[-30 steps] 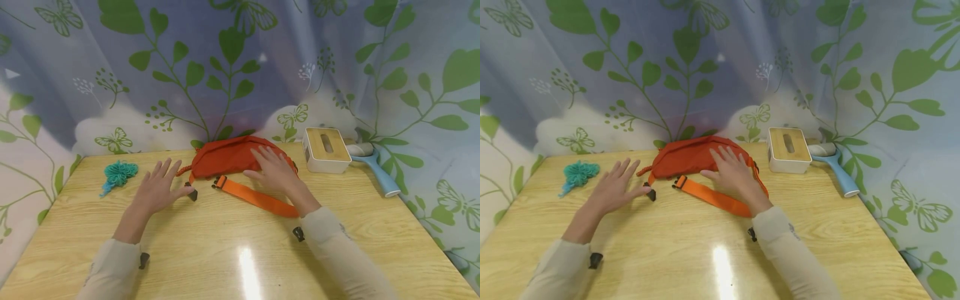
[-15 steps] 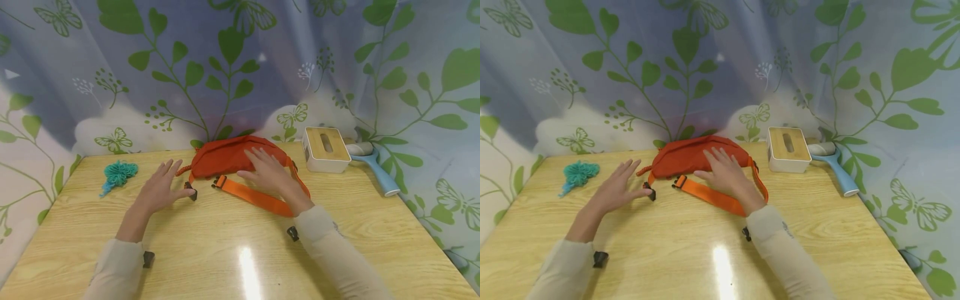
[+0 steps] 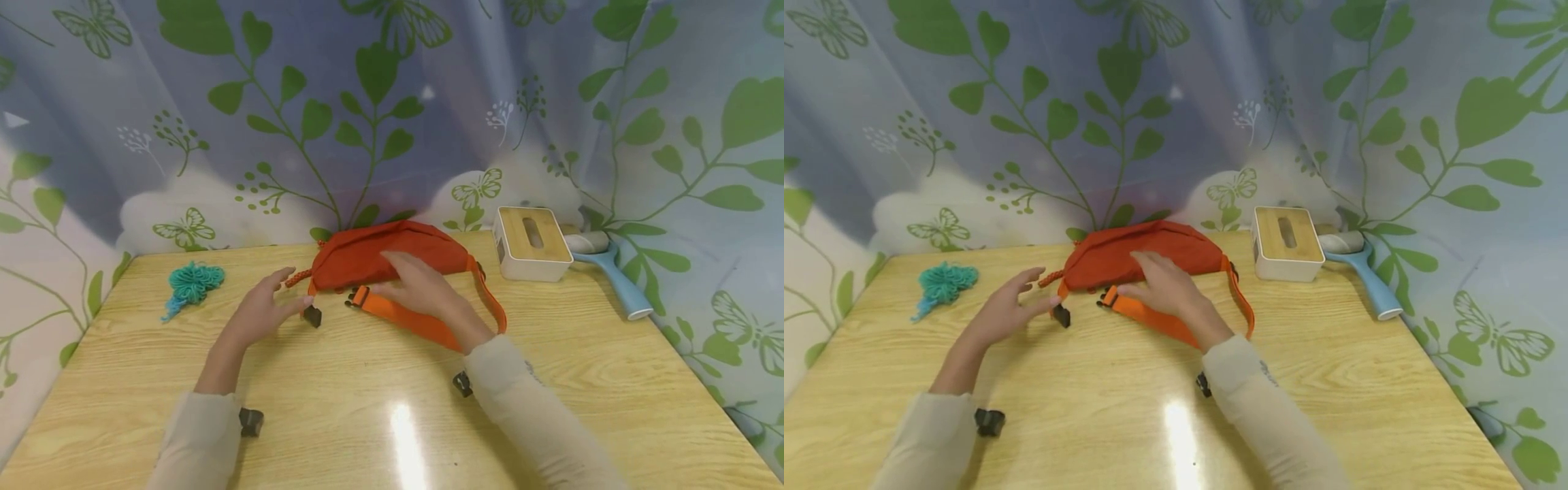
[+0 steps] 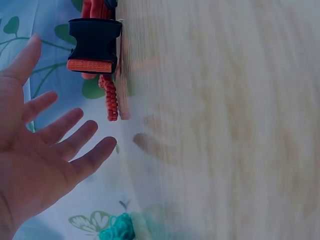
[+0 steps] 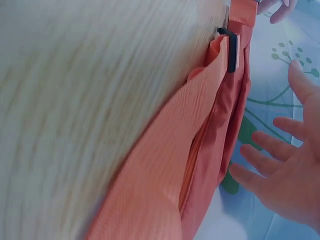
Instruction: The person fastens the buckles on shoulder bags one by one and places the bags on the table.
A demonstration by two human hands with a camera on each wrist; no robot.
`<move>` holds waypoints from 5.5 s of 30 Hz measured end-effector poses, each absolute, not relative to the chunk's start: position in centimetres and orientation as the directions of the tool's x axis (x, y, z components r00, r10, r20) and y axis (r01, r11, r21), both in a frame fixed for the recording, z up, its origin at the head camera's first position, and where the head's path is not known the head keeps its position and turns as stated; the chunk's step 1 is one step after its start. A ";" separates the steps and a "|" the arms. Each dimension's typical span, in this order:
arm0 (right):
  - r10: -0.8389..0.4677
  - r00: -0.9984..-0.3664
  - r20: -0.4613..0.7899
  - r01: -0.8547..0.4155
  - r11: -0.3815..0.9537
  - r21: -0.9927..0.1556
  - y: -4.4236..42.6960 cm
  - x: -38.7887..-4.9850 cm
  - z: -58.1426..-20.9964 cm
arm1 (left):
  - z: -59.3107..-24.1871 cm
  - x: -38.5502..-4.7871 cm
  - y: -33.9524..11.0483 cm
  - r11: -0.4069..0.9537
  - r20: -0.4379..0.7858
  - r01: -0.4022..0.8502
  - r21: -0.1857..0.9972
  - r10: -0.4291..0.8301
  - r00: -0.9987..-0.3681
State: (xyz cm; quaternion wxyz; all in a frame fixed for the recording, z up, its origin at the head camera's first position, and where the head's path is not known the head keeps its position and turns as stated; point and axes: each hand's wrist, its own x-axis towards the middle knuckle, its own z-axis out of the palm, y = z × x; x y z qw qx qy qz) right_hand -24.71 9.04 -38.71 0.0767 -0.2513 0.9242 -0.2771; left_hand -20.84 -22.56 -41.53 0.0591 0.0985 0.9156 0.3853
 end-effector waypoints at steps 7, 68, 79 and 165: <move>-0.524 -0.852 -0.013 -0.405 0.675 -0.616 8.3 -25.1 -39.4 | -41.8 -20.9 -22.8 0.612 -0.076 0.056 0.789 0.187 -0.979; -0.551 -0.827 -0.113 -0.390 0.706 -0.591 4.8 -25.5 -40.9 | -42.6 -21.5 -20.8 0.508 -0.046 0.137 0.850 0.331 -0.942; -0.546 -0.831 -0.107 -0.408 0.729 -0.549 4.5 -25.8 -41.5 | -42.6 -21.6 -20.7 0.507 -0.043 0.144 0.850 0.339 -0.940; -0.542 -0.829 0.136 -0.453 0.509 -0.732 5.6 -25.1 -40.0 | -41.2 -22.1 -20.3 0.073 -0.030 -0.019 0.997 0.153 -0.988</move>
